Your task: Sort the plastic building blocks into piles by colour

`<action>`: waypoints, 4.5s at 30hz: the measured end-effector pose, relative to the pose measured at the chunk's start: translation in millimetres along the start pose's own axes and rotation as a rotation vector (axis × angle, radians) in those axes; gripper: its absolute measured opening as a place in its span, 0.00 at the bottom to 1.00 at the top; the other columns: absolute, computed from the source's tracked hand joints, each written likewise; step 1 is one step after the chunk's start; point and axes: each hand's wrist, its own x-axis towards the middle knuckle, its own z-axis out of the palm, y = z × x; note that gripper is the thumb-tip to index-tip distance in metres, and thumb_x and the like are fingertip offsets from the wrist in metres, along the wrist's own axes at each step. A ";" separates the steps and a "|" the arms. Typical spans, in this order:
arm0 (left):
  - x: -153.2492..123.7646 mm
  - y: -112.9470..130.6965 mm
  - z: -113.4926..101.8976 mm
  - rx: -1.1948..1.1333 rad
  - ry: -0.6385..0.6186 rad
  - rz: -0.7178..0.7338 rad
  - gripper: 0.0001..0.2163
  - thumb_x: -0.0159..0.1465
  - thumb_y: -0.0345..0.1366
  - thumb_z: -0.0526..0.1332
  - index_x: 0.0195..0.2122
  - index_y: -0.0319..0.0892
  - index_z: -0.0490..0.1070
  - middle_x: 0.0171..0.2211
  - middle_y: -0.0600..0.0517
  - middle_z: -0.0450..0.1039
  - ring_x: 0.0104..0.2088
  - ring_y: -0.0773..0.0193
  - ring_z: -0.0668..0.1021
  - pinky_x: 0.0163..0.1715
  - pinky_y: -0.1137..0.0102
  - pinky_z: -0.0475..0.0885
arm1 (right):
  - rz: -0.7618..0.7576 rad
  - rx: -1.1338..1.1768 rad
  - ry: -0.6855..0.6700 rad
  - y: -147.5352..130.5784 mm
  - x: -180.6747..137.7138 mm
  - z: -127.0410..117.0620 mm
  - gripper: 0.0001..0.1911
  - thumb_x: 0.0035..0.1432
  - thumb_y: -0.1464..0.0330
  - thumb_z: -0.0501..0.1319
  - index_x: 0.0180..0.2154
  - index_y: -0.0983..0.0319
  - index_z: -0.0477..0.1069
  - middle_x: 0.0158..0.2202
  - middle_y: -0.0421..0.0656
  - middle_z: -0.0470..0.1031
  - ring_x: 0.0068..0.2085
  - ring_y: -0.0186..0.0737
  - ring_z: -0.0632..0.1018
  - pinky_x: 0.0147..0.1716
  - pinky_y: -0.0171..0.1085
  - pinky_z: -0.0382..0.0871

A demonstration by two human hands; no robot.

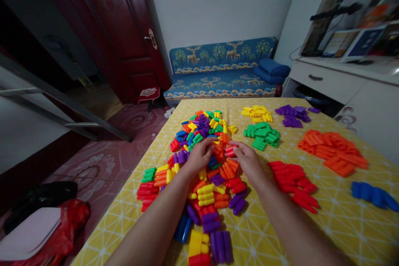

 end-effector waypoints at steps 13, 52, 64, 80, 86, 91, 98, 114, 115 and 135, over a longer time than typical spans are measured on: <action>1.7 -1.6 -1.0 -0.193 -0.026 -0.055 0.15 0.67 0.44 0.56 0.43 0.39 0.76 0.40 0.48 0.79 0.40 0.58 0.78 0.41 0.69 0.70 | -0.095 -0.427 0.133 -9.1 9.7 -67.1 0.14 0.52 0.59 0.58 0.32 0.61 0.77 0.29 0.44 0.79 0.30 0.43 0.79 0.28 0.38 0.70; 1.5 5.7 -4.2 -0.164 -0.087 0.031 0.17 0.65 0.45 0.59 0.28 0.36 0.76 0.28 0.49 0.75 0.30 0.64 0.75 0.32 0.73 0.68 | -0.053 -0.617 -0.223 -10.9 -25.9 3.8 0.18 0.46 0.61 0.67 0.42 0.57 0.75 0.41 0.44 0.78 0.40 0.45 0.79 0.38 0.39 0.70; -0.4 5.8 -5.7 -0.138 -0.220 0.109 0.21 0.59 0.45 0.67 0.51 0.40 0.75 0.48 0.44 0.78 0.45 0.55 0.79 0.45 0.67 0.73 | 0.050 0.154 -0.164 -2.0 -24.6 4.6 0.22 0.47 0.59 0.68 0.43 0.60 0.70 0.42 0.45 0.78 0.44 0.43 0.79 0.44 0.38 0.73; -0.5 4.1 -0.5 -0.229 -0.111 -0.076 0.13 0.60 0.39 0.64 0.41 0.36 0.78 0.36 0.45 0.81 0.35 0.58 0.82 0.36 0.69 0.76 | -0.057 0.156 0.298 -5.2 3.2 -33.1 0.20 0.45 0.56 0.70 0.33 0.63 0.71 0.27 0.39 0.72 0.27 0.33 0.72 0.25 0.32 0.66; -0.4 0.9 -0.3 -0.243 -0.131 -0.077 0.14 0.60 0.40 0.63 0.41 0.35 0.78 0.33 0.45 0.81 0.33 0.59 0.82 0.33 0.69 0.75 | -0.175 0.424 0.852 9.2 40.5 -106.9 0.21 0.50 0.51 0.61 0.41 0.57 0.65 0.39 0.44 0.73 0.44 0.42 0.78 0.42 0.43 0.75; -0.2 -2.1 0.2 -0.196 -0.118 -0.062 0.14 0.60 0.40 0.63 0.41 0.35 0.78 0.33 0.45 0.81 0.32 0.59 0.81 0.31 0.70 0.74 | -0.045 0.193 0.805 33.3 43.1 -152.0 0.36 0.61 0.48 0.32 0.66 0.51 0.47 0.65 0.50 0.54 0.65 0.46 0.64 0.54 0.52 0.68; 0.7 -2.8 0.8 -0.214 -0.124 -0.071 0.14 0.59 0.41 0.64 0.41 0.36 0.79 0.33 0.46 0.81 0.32 0.60 0.80 0.31 0.71 0.73 | -0.003 0.257 0.760 47.6 46.0 -165.2 0.40 0.56 0.45 0.34 0.65 0.52 0.53 0.66 0.50 0.53 0.68 0.51 0.55 0.56 0.59 0.63; 0.5 -3.6 0.4 -0.192 -0.126 -0.064 0.13 0.61 0.40 0.63 0.41 0.37 0.78 0.33 0.47 0.81 0.32 0.60 0.81 0.31 0.71 0.73 | 0.123 0.185 0.566 25.7 50.1 -134.9 0.33 0.53 0.45 0.48 0.55 0.54 0.63 0.65 0.51 0.58 0.61 0.45 0.68 0.50 0.50 0.73; 0.5 -3.6 0.4 -0.192 -0.124 -0.063 0.13 0.61 0.40 0.63 0.41 0.37 0.78 0.33 0.47 0.81 0.32 0.60 0.81 0.31 0.71 0.73 | 0.114 0.214 0.552 19.9 47.2 -124.8 0.32 0.53 0.45 0.51 0.54 0.55 0.65 0.63 0.51 0.62 0.60 0.45 0.69 0.49 0.48 0.73; 1.1 0.0 -1.0 -0.189 -0.128 -0.085 0.13 0.61 0.39 0.63 0.40 0.36 0.78 0.36 0.45 0.81 0.35 0.58 0.81 0.35 0.70 0.74 | -0.273 -1.175 0.612 -2.4 -65.0 -255.7 0.23 0.58 0.45 0.51 0.44 0.50 0.72 0.47 0.49 0.75 0.56 0.62 0.71 0.56 0.63 0.61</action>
